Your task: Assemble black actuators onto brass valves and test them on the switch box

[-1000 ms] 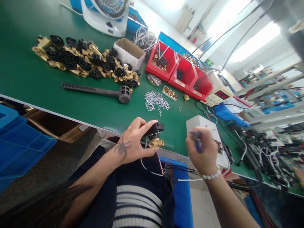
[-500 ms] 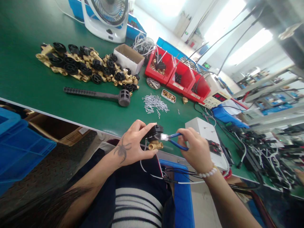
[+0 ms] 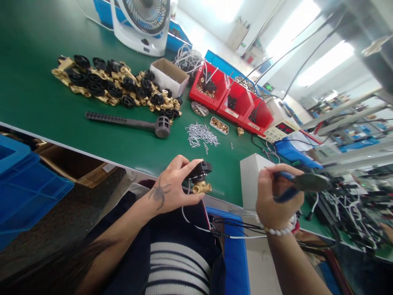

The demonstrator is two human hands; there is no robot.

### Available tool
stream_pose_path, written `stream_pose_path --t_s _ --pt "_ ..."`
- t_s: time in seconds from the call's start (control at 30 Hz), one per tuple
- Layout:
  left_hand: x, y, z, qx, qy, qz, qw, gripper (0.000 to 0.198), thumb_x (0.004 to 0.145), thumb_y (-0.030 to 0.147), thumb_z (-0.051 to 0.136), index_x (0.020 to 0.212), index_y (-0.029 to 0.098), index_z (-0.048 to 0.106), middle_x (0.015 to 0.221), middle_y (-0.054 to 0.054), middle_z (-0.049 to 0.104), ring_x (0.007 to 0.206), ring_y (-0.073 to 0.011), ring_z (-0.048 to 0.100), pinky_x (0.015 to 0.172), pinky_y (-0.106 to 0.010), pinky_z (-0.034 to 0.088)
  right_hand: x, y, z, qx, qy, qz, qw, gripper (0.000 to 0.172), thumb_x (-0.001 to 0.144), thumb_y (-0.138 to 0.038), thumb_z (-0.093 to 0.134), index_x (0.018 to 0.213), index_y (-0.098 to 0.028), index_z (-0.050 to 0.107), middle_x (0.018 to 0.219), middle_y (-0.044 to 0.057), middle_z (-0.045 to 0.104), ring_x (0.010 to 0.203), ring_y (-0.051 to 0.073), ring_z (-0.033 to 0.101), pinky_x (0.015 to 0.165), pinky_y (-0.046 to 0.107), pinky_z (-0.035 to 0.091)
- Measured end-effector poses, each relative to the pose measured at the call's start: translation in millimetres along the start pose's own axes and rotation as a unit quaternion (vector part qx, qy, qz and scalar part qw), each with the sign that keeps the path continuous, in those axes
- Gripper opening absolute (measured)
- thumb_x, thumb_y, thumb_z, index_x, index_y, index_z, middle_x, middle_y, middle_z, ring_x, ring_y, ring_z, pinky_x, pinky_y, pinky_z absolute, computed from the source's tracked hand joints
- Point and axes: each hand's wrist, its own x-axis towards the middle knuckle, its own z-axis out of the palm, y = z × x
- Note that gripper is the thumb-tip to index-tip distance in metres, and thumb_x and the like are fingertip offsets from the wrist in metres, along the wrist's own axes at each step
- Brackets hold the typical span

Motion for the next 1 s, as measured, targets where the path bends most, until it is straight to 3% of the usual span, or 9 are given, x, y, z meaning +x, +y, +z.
stream_pose_path --t_s 0.2,0.37,0.53,0.6,0.7,0.77,0.83,0.9,1.0 --pt "-0.1 -0.1 0.0 0.002 -0.002 0.003 1.000 0.068 0.074 0.035 0.072 0.136 0.017 0.051 0.103 -0.006 0.049 0.095 -0.0212 0.054 0.087 -0.037 0.053 -2.0 -1.8 0.8 -0.042 -0.222 -0.079 0.971 0.015 0.082 -0.011 0.049 0.087 -0.021 0.059 0.067 0.000 0.058 0.056 0.015 0.053 0.052 0.026 0.038" --pt "0.1 -1.0 0.4 -0.001 -0.003 -0.001 1.000 0.068 0.074 0.036 0.072 0.136 0.019 0.051 0.103 -0.005 0.049 0.093 -0.0205 0.054 0.086 -0.037 0.053 -2.1 1.3 -2.7 -0.040 0.000 0.032 0.999 0.007 0.089 -0.023 0.051 0.095 -0.021 0.053 0.077 0.001 0.057 0.061 0.015 0.053 0.059 0.028 0.044" --pt "0.9 -1.5 0.5 0.004 -0.005 -0.001 1.000 0.068 0.074 0.036 0.073 0.136 0.018 0.051 0.104 -0.006 0.049 0.096 -0.0214 0.054 0.088 -0.037 0.053 -2.0 -1.0 2.3 -0.039 -0.232 -0.063 0.970 0.011 0.081 -0.014 0.049 0.083 -0.021 0.058 0.066 0.000 0.058 0.053 0.013 0.051 0.051 0.025 0.037" --pt "0.8 -1.4 0.7 0.002 -0.004 -0.001 1.000 0.068 0.074 0.035 0.073 0.136 0.018 0.051 0.103 -0.006 0.049 0.095 -0.0210 0.054 0.087 -0.037 0.053 1.3 0.1 -1.3 -0.042 -0.198 -0.040 0.979 0.011 0.085 -0.017 0.050 0.089 -0.020 0.059 0.073 0.001 0.060 0.058 0.014 0.054 0.056 0.026 0.041" --pt "0.9 -0.7 0.7 -0.001 0.000 0.001 1.000 0.067 0.074 0.035 0.072 0.136 0.018 0.052 0.103 -0.005 0.049 0.094 -0.0205 0.054 0.086 -0.036 0.053 0.3 2.4 -3.2 -0.030 -0.027 0.024 0.999 0.009 0.089 -0.022 0.051 0.098 -0.020 0.053 0.083 0.003 0.060 0.064 0.015 0.055 0.057 0.027 0.042" --pt "1.3 -0.2 0.3 0.001 0.000 0.002 1.000 0.067 0.074 0.035 0.072 0.136 0.018 0.052 0.102 -0.006 0.049 0.094 -0.0206 0.054 0.087 -0.036 0.052 -3.4 2.5 0.2 -0.030 -0.058 -0.004 0.998 0.009 0.087 -0.017 0.049 0.095 -0.020 0.053 0.078 0.002 0.059 0.061 0.014 0.054 0.054 0.025 0.039" --pt "1.8 0.1 -0.1 0.003 -0.005 0.001 1.000 0.068 0.074 0.035 0.072 0.136 0.016 0.052 0.103 -0.006 0.049 0.095 -0.0210 0.054 0.088 -0.037 0.052 -4.8 1.7 3.6 -0.037 -0.182 -0.065 0.980 0.014 0.082 -0.011 0.047 0.087 -0.021 0.056 0.069 0.000 0.057 0.055 0.013 0.052 0.051 0.024 0.036" --pt "2.1 -0.1 0.0 0.006 -0.008 -0.002 1.000 0.069 0.074 0.035 0.072 0.137 0.015 0.052 0.103 -0.006 0.049 0.096 -0.0212 0.054 0.089 -0.037 0.052 -2.2 0.9 3.2 -0.048 -0.242 -0.086 0.965 0.016 0.080 -0.010 0.048 0.085 -0.020 0.058 0.066 -0.001 0.057 0.054 0.013 0.052 0.052 0.025 0.036" --pt "1.9 -0.6 0.9 0.003 0.000 -0.001 1.000 0.069 0.073 0.034 0.073 0.136 0.015 0.053 0.103 -0.006 0.049 0.095 -0.0210 0.054 0.087 -0.037 0.052 2.8 0.1 -2.0 -0.059 -0.122 -0.034 0.990 0.011 0.086 -0.016 0.051 0.095 -0.020 0.057 0.074 0.000 0.058 0.058 0.013 0.053 0.056 0.026 0.040"
